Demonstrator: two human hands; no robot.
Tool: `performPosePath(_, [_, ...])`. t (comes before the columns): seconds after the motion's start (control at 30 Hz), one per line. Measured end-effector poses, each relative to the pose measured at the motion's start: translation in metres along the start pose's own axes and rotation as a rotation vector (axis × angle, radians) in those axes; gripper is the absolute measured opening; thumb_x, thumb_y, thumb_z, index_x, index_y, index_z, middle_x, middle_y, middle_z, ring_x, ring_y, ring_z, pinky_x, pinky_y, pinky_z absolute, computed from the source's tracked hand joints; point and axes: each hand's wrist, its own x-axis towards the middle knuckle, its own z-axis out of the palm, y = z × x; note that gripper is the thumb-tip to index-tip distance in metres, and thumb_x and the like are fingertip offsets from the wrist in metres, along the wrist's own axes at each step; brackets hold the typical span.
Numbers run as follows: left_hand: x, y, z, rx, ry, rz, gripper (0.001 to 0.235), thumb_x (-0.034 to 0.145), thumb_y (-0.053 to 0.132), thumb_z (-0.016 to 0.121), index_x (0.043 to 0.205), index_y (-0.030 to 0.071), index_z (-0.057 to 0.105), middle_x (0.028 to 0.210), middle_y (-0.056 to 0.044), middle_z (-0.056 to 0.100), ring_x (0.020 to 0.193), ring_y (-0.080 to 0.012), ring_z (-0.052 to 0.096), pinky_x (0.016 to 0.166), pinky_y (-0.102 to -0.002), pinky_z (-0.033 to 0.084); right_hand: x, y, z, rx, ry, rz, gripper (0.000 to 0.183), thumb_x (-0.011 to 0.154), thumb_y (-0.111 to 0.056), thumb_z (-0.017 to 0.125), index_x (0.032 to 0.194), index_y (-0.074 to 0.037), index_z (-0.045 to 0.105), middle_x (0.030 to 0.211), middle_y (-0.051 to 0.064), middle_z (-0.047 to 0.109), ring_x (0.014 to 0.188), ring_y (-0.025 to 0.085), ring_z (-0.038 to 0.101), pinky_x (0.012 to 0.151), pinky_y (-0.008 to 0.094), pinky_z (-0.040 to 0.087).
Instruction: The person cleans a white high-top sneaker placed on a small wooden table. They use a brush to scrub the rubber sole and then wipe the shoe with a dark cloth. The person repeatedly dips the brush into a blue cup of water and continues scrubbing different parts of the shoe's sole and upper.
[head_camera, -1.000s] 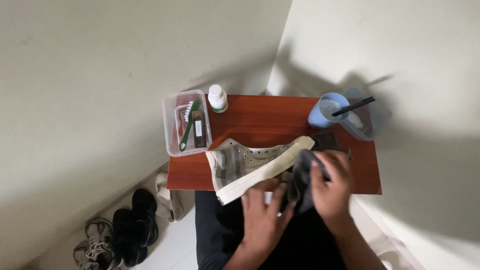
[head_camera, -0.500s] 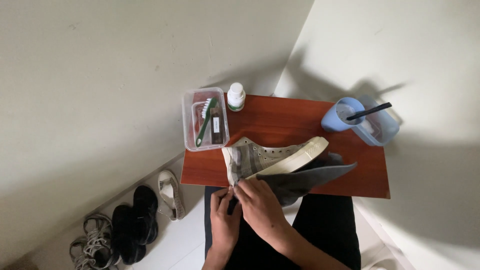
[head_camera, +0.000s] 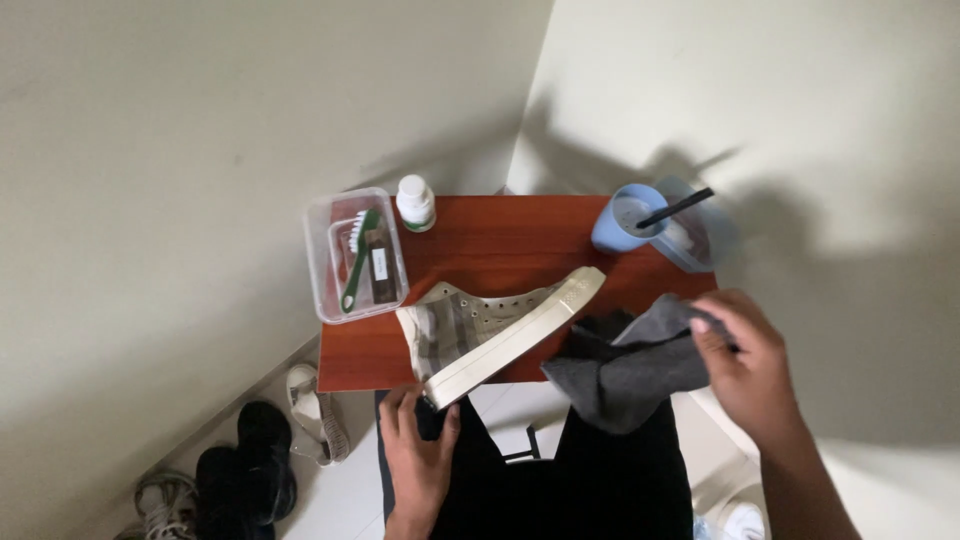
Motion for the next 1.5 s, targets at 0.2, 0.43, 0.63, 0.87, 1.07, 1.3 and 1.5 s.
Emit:
performPosePath(0.2, [0.009,0.029,0.002,0.160,0.139,0.213,0.052,0.086,0.033,0.080,0.122,0.002,0.057,0.129,-0.020,0.049,0.119,-0.0348,0.051,0.101,-0.048,0.046,0.017,0.030,-0.017,-0.076,0.145,-0.099,0.014,0.102,-0.002,0.062,0.111,0.008,0.066,0.107,0.020,0.062,0.100,0.031,0.060,0.092,0.041,0.048])
performPosePath(0.43, [0.022,0.123,0.060,-0.169,-0.186,0.589,0.031,0.094,0.020,0.072,0.116,0.004,0.058,0.122,-0.015,0.064,0.111,-0.0335,0.064,0.095,-0.048,0.053,0.004,0.126,0.075,-0.196,-0.142,-0.188,0.024,0.098,-0.014,0.064,0.115,0.002,0.071,0.115,0.014,0.063,0.107,0.032,0.059,0.098,0.044,0.047])
performPosePath(0.63, [0.024,0.153,0.165,-0.040,-0.456,0.673,0.067,0.083,0.041,0.076,0.136,0.002,0.058,0.154,-0.022,0.048,0.145,-0.0397,0.045,0.109,-0.058,0.042,0.010,0.101,0.045,0.030,-0.211,0.204,0.045,0.097,-0.028,0.060,0.134,-0.002,0.063,0.137,0.013,0.060,0.133,0.026,0.054,0.114,0.040,0.041])
performPosePath(0.87, [0.034,0.160,0.206,0.245,-0.635,0.468,0.049,0.083,0.045,0.074,0.126,0.024,0.062,0.150,-0.008,0.047,0.125,-0.0400,0.049,0.071,-0.056,0.054,-0.064,0.098,0.019,-0.124,-0.014,0.460,0.050,0.091,-0.021,0.059,0.138,-0.005,0.059,0.138,0.012,0.055,0.132,0.027,0.050,0.113,0.041,0.038])
performPosePath(1.07, [0.056,0.185,0.199,-0.027,-0.757,0.079,0.018,0.098,0.026,0.058,0.107,0.012,0.064,0.136,-0.008,0.045,0.120,-0.0351,0.048,0.068,-0.059,0.056,-0.104,0.079,0.040,0.066,-0.113,0.631,0.085,0.074,-0.013,0.072,0.152,-0.011,0.038,0.144,0.012,0.044,0.133,0.025,0.047,0.108,0.037,0.043])
performPosePath(1.3, [0.066,0.199,0.162,-0.010,-0.586,0.231,0.039,0.091,0.032,0.065,0.121,0.008,0.067,0.143,-0.011,0.055,0.136,-0.0353,0.045,0.087,-0.063,0.051,-0.069,0.124,0.052,-0.301,-0.009,0.259,0.069,0.084,-0.032,0.060,0.148,-0.009,0.049,0.136,0.023,0.051,0.122,0.041,0.052,0.107,0.051,0.039])
performPosePath(1.5, [0.093,0.164,0.100,0.310,-0.173,0.509,0.049,0.082,0.043,0.081,0.115,0.010,0.065,0.119,-0.009,0.060,0.105,-0.0296,0.051,0.081,-0.042,0.046,-0.053,0.112,0.018,-0.514,-0.329,0.451,0.099,0.064,-0.038,0.074,0.155,-0.033,0.038,0.160,0.007,0.029,0.138,0.044,0.032,0.108,0.060,0.032])
